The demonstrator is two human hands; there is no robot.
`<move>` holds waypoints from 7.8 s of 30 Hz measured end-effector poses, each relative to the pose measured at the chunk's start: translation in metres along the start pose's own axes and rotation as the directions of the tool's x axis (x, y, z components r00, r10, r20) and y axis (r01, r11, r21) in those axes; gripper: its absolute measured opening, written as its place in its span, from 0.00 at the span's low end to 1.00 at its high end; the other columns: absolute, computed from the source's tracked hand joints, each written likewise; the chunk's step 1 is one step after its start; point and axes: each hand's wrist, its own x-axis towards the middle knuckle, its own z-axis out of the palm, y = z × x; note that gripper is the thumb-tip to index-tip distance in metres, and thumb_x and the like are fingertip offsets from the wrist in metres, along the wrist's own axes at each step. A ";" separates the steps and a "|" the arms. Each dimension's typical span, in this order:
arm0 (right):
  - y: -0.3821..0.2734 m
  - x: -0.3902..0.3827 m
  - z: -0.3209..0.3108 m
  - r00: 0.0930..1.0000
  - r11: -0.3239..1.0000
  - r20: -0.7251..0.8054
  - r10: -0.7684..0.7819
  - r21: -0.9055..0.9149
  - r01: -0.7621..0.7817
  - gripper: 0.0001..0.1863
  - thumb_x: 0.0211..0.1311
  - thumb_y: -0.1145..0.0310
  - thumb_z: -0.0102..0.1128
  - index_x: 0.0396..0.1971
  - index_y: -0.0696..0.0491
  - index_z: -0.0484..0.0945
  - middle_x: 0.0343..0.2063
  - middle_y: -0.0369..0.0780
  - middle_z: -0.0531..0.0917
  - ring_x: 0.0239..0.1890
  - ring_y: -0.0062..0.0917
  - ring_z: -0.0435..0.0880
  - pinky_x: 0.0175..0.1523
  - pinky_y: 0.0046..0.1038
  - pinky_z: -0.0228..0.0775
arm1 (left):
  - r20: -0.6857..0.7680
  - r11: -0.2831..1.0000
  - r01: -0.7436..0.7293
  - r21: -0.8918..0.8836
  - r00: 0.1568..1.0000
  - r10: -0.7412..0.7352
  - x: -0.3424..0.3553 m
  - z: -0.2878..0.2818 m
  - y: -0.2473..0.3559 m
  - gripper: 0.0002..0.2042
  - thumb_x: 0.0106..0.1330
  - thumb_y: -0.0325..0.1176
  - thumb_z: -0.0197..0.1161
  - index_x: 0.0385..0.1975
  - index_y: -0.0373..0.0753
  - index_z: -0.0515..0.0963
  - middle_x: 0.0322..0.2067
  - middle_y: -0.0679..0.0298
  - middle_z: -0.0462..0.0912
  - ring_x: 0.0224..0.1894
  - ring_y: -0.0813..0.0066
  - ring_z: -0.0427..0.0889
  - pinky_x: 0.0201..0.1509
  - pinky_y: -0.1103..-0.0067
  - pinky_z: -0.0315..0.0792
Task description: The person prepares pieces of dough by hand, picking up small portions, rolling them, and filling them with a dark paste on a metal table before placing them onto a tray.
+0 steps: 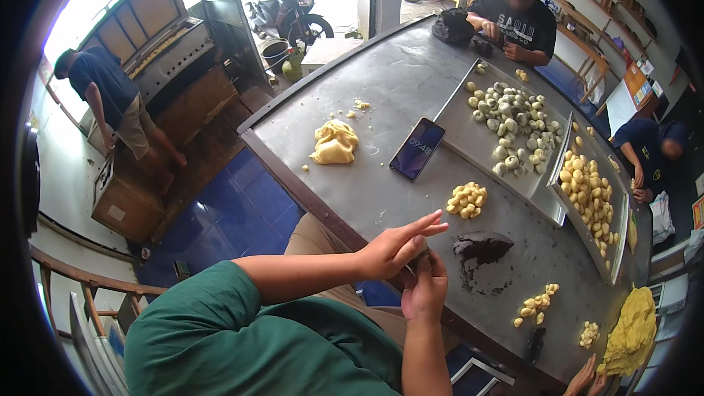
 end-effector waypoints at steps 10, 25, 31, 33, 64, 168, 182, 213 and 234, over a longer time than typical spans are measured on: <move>0.018 0.004 -0.012 0.979 0.994 -0.180 -0.098 0.029 0.105 0.15 0.68 0.75 0.65 0.52 0.61 0.77 0.45 0.39 0.81 0.47 0.22 0.82 0.52 0.27 0.78 | -0.033 0.992 -0.096 -0.078 0.995 0.093 0.014 0.016 -0.022 0.33 0.81 0.34 0.43 0.79 0.42 0.34 0.62 0.47 0.77 0.76 0.54 0.59 0.77 0.66 0.51; -0.089 0.099 -0.133 0.732 -0.003 -0.060 -0.679 -0.996 -0.084 0.11 0.74 0.66 0.50 0.38 0.56 0.80 0.36 0.52 0.84 0.41 0.49 0.84 0.44 0.45 0.76 | -0.071 0.906 0.115 0.407 0.993 -0.094 0.001 -0.045 -0.105 0.41 0.70 0.19 0.45 0.80 0.51 0.36 0.51 0.54 0.84 0.55 0.65 0.84 0.49 0.74 0.78; -0.055 0.042 -0.169 0.853 -0.410 0.228 -0.468 -0.912 0.019 0.14 0.72 0.69 0.50 0.43 0.62 0.83 0.48 0.48 0.85 0.53 0.42 0.84 0.58 0.38 0.78 | -0.041 0.892 0.078 0.446 0.997 -0.067 0.012 -0.022 -0.070 0.32 0.77 0.28 0.40 0.80 0.45 0.42 0.27 0.59 0.78 0.60 0.56 0.81 0.63 0.66 0.70; -0.099 0.027 -0.121 0.939 -0.325 0.080 -0.334 -0.945 -0.035 0.14 0.72 0.69 0.50 0.43 0.61 0.83 0.48 0.48 0.85 0.53 0.42 0.83 0.58 0.38 0.78 | -0.020 0.881 0.055 0.470 0.998 -0.051 0.009 -0.032 -0.073 0.31 0.80 0.39 0.40 0.80 0.44 0.42 0.27 0.59 0.79 0.60 0.55 0.81 0.63 0.66 0.70; -0.056 0.034 -0.133 0.829 -0.348 0.165 -0.535 -0.937 -0.039 0.19 0.68 0.72 0.55 0.57 0.56 0.79 0.45 0.48 0.86 0.54 0.41 0.81 0.58 0.38 0.76 | -0.019 0.808 0.074 0.584 0.997 -0.077 0.012 -0.032 -0.063 0.36 0.65 0.18 0.53 0.75 0.49 0.58 0.39 0.54 0.84 0.57 0.56 0.83 0.60 0.65 0.74; -0.080 0.031 -0.217 0.582 0.261 -0.160 -0.797 -0.961 0.094 0.22 0.63 0.76 0.61 0.58 0.56 0.73 0.46 0.44 0.77 0.43 0.33 0.79 0.50 0.35 0.73 | 0.065 0.581 -0.060 0.812 0.998 0.011 0.016 -0.035 -0.074 0.10 0.68 0.38 0.64 0.46 0.46 0.80 0.44 0.62 0.82 0.51 0.62 0.81 0.55 0.64 0.74; -0.069 0.026 -0.175 0.796 -0.221 0.055 -0.602 -0.970 -0.100 0.19 0.71 0.70 0.57 0.59 0.60 0.76 0.62 0.52 0.76 0.64 0.48 0.76 0.65 0.40 0.70 | -0.107 0.473 0.007 0.881 0.977 0.185 -0.004 -0.049 -0.064 0.10 0.67 0.43 0.66 0.43 0.49 0.84 0.41 0.67 0.87 0.49 0.66 0.83 0.64 0.65 0.67; -0.044 0.037 -0.113 0.720 -0.311 0.229 -0.655 -0.950 0.020 0.13 0.65 0.74 0.62 0.48 0.60 0.82 0.53 0.45 0.83 0.58 0.41 0.79 0.61 0.37 0.74 | -0.073 0.518 0.081 0.852 0.997 -0.036 0.002 -0.049 -0.056 0.13 0.67 0.44 0.66 0.46 0.48 0.83 0.48 0.67 0.85 0.55 0.67 0.80 0.66 0.66 0.65; -0.041 0.044 -0.129 0.677 -0.438 0.254 -0.691 -0.892 -0.112 0.16 0.64 0.78 0.58 0.52 0.60 0.80 0.53 0.46 0.82 0.60 0.42 0.78 0.63 0.39 0.72 | -0.104 0.492 0.128 0.861 0.992 -0.075 0.008 -0.044 -0.051 0.11 0.66 0.42 0.67 0.44 0.48 0.83 0.49 0.68 0.84 0.57 0.65 0.78 0.67 0.64 0.64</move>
